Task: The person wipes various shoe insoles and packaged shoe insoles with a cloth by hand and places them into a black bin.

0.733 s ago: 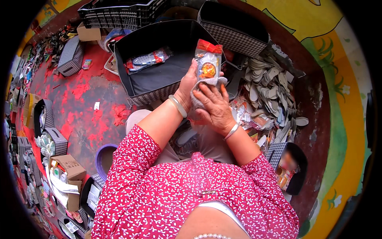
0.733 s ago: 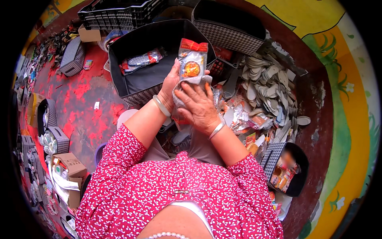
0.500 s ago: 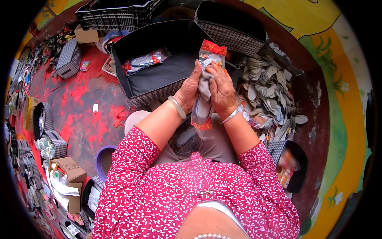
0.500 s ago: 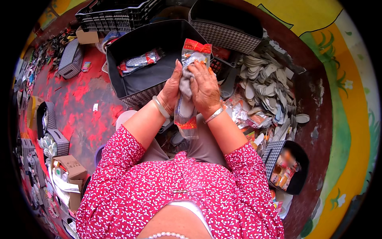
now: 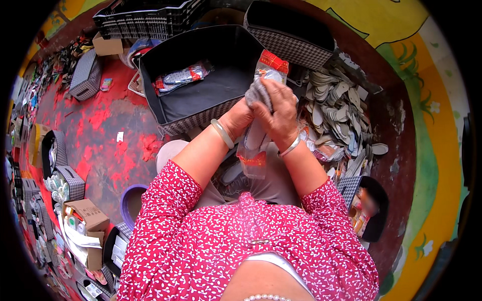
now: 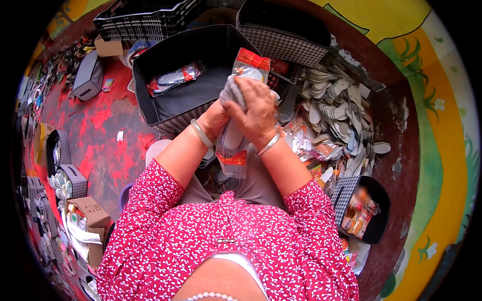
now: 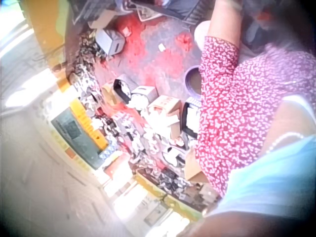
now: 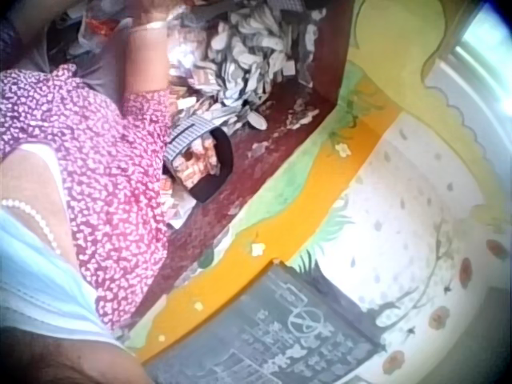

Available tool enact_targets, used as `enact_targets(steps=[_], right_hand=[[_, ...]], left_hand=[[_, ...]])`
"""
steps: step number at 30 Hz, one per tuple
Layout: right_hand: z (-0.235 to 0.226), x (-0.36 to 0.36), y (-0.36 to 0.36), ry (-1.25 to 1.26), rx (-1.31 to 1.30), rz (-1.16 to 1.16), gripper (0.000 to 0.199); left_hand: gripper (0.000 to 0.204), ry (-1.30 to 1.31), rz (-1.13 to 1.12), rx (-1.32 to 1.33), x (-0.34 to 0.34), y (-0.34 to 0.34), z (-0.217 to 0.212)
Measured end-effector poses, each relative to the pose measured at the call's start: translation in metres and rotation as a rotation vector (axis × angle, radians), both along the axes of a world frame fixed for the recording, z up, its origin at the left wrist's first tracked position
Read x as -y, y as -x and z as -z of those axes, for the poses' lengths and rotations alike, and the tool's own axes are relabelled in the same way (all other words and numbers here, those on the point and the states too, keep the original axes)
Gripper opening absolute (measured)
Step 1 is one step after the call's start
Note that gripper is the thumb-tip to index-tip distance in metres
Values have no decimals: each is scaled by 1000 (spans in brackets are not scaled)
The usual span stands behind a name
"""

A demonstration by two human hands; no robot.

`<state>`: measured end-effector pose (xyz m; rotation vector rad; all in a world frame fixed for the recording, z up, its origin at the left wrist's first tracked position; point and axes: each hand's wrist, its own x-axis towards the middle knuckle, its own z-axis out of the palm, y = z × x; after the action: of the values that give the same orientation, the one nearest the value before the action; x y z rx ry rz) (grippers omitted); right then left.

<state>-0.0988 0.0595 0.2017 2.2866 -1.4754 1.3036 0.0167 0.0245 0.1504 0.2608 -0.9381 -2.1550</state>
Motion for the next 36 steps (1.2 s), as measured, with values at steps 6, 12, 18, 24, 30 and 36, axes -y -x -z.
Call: enact_targets(steps=[6,12,18,24,30,36], right_hand=[[-1,20,24,241,23,3,26],[-8,66,111,-406,1261,-109,33],[-35,31,116,-617,1679,-875,55],[-7,10,94,-909,1479,-985,68],[-21,5,97,-1155,1140,-889,63],[-28,-2,85,-1382,702,-348,31]], left_hand=[[69,18,175,5,-9,-1,-18],[88,-4,295,-106,-9,0,-9],[86,-96,392,-165,-5,-12,-15],[79,-71,564,13,-4,-17,-17],[71,-23,549,142,-7,-18,-15],[58,-6,577,364,3,-7,6]])
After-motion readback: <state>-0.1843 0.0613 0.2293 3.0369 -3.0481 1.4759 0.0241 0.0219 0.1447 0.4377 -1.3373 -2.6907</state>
